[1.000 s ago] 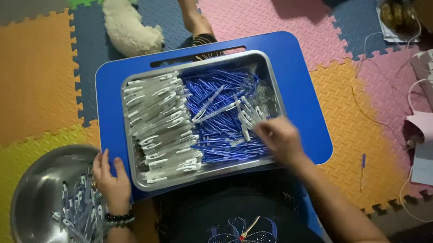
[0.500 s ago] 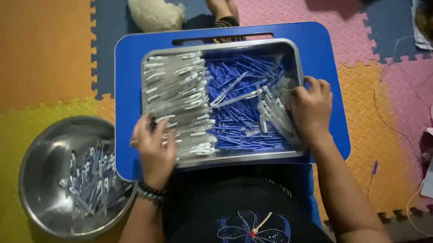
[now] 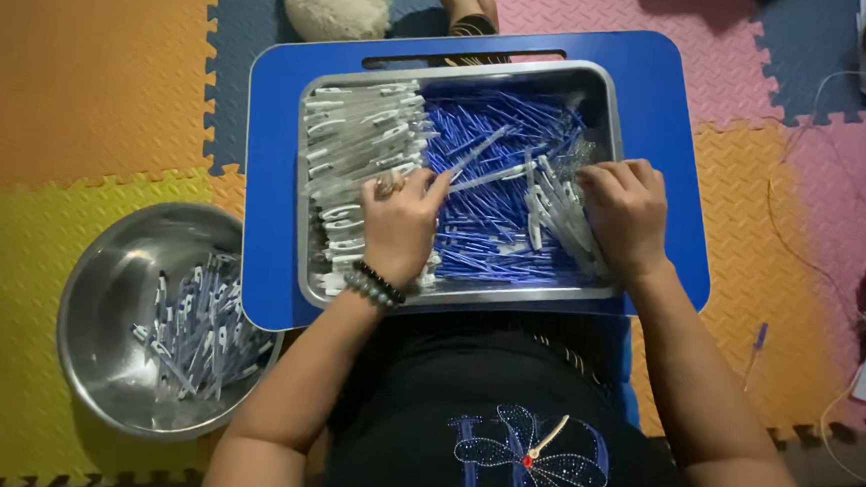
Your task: The person assembles pens by inserting blue ink cartridges into white pen barrels. They pick up a barrel and a cartridge, insert the cartridge into the barrel, and place the completed pen into a metal bowl.
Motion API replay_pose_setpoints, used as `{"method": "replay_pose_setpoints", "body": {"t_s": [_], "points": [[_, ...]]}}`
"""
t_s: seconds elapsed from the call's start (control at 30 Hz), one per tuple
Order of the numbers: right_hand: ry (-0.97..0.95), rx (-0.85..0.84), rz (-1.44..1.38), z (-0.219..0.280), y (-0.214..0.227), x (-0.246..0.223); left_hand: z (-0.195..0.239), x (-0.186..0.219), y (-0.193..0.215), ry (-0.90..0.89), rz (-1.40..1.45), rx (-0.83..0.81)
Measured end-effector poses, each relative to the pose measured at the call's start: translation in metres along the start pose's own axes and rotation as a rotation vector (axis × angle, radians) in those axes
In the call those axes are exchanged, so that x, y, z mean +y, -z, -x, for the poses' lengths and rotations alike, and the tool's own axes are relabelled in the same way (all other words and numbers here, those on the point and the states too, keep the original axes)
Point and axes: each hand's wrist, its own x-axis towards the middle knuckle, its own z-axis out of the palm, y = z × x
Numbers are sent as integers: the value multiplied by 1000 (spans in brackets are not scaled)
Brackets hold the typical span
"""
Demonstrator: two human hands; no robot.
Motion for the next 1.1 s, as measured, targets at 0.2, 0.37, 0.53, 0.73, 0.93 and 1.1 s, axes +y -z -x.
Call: {"method": "replay_pose_setpoints", "body": {"t_s": [0.2,0.37,0.53,0.73,0.93,1.1], "points": [[18,47,-44,4,-13,7,-11,9,8,-8,26,47],[-10,31,-60,-2,-2,1,-10,2,4,-2,97,-38],[8,4,-9,10,-15,12,-9,-2,3,82,234,-165],[-18,-72,13,-7,17,-7,-15,3,17,139,426,-261],[-68,-138,-173,-2,17,-4,-29,-4,40,114,541,-98],[-78,-90,-190,2,12,1,-81,-75,138,162,733,392]]}}
